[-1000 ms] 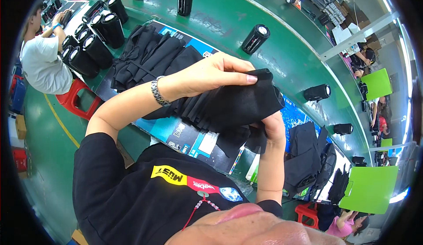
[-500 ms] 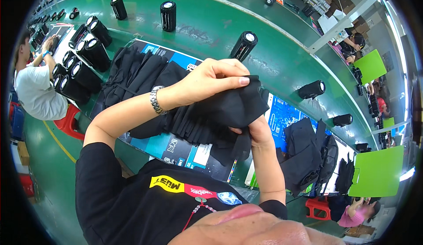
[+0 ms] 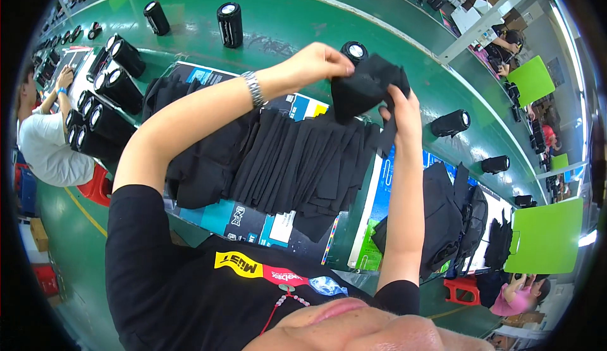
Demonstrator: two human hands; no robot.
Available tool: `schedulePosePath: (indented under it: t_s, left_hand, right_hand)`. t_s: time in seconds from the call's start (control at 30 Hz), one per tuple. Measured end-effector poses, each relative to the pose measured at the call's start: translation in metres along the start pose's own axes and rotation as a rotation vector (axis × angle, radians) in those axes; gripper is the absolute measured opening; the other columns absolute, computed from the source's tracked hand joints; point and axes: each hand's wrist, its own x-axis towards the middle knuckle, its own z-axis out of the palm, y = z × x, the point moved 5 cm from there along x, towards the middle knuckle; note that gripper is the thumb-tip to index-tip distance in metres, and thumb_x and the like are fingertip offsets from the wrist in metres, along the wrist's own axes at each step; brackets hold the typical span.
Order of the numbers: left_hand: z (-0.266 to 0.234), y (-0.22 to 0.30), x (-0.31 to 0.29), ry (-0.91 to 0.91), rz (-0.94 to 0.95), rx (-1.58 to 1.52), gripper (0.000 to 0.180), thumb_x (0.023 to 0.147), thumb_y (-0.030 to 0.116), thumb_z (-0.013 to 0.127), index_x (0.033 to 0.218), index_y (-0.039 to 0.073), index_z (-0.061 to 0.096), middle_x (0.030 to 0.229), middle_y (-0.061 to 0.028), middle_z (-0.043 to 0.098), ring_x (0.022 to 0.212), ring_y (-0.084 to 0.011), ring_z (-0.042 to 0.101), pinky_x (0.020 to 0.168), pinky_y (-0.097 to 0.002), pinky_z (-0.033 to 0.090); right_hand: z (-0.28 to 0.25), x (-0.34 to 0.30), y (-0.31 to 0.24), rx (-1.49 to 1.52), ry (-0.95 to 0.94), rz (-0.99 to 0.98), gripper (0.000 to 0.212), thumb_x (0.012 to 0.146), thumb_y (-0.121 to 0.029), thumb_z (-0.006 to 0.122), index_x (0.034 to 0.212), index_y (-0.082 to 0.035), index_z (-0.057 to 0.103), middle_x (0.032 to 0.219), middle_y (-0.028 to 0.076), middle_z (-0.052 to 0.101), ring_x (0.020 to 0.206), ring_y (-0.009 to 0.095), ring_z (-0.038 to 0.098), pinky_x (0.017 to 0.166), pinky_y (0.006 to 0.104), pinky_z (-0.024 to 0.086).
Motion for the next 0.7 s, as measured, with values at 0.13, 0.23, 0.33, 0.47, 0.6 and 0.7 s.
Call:
schedulePosePath:
  t_s: [0.13, 0.23, 0.33, 0.47, 0.6, 0.7]
  left_hand:
    - [-0.02, -0.037, 0.058, 0.188, 0.158, 0.15, 0.018, 0.086, 0.012, 0.064, 0.098, -0.003, 0.065, 0.093, -0.0047, 0.065, 0.089, -0.0112, 0.059, 0.081, -0.0259, 0.047]
    - [-0.026, -0.055, 0.078, 0.482, 0.095, 0.232, 0.021, 0.086, 0.012, 0.064, 0.099, -0.004, 0.063, 0.091, -0.0074, 0.064, 0.086, -0.0123, 0.059, 0.078, -0.0252, 0.047]
    - [-0.045, -0.079, 0.09, 0.614, 0.143, 0.135, 0.02, 0.086, 0.012, 0.064, 0.099, -0.003, 0.063, 0.091, -0.0071, 0.064, 0.085, -0.0131, 0.06, 0.075, -0.0263, 0.047]
    - [-0.032, -0.098, 0.111, 0.387, -0.095, -0.432, 0.014, 0.088, 0.01, 0.06, 0.097, 0.0, 0.063, 0.091, -0.0068, 0.065, 0.079, -0.015, 0.062, 0.071, -0.0283, 0.049]
    - [-0.021, -0.102, 0.125, 0.294, -0.177, -0.57, 0.012, 0.088, 0.007, 0.057, 0.094, -0.001, 0.062, 0.09, -0.0081, 0.064, 0.079, -0.0159, 0.062, 0.071, -0.0289, 0.05]
    - [-0.023, -0.114, 0.131, 0.397, -0.445, -0.619, 0.009, 0.088, 0.004, 0.054, 0.092, -0.001, 0.06, 0.095, -0.0093, 0.061, 0.084, -0.0165, 0.061, 0.076, -0.0307, 0.052]
  right_hand:
    - [0.004, 0.068, 0.021, -0.345, 0.175, -0.321, 0.017, 0.084, -0.011, 0.06, 0.096, 0.0, 0.062, 0.084, 0.009, 0.066, 0.077, 0.021, 0.062, 0.072, 0.0329, 0.048]
    - [0.003, 0.1, 0.037, -0.496, 0.262, -0.349, 0.022, 0.081, -0.015, 0.062, 0.099, -0.001, 0.062, 0.089, 0.017, 0.067, 0.085, 0.029, 0.065, 0.075, 0.037, 0.048]
    - [0.014, 0.127, 0.049, -0.457, 0.257, -0.351, 0.024, 0.081, -0.018, 0.064, 0.099, -0.002, 0.063, 0.088, 0.019, 0.067, 0.085, 0.032, 0.065, 0.076, 0.0384, 0.048]
    - [0.0, 0.144, 0.063, -0.107, 0.125, -0.045, 0.02, 0.082, -0.014, 0.062, 0.095, 0.001, 0.064, 0.082, 0.006, 0.064, 0.076, 0.014, 0.061, 0.067, 0.0314, 0.048]
    - [-0.015, 0.152, 0.059, -0.033, 0.039, 0.133, 0.021, 0.083, -0.011, 0.059, 0.098, 0.003, 0.063, 0.084, 0.009, 0.065, 0.073, 0.018, 0.063, 0.063, 0.0311, 0.051]
    - [-0.011, 0.152, 0.073, -0.023, -0.042, 0.281, 0.024, 0.083, -0.011, 0.058, 0.102, 0.003, 0.062, 0.087, 0.011, 0.066, 0.073, 0.019, 0.064, 0.063, 0.0315, 0.052]
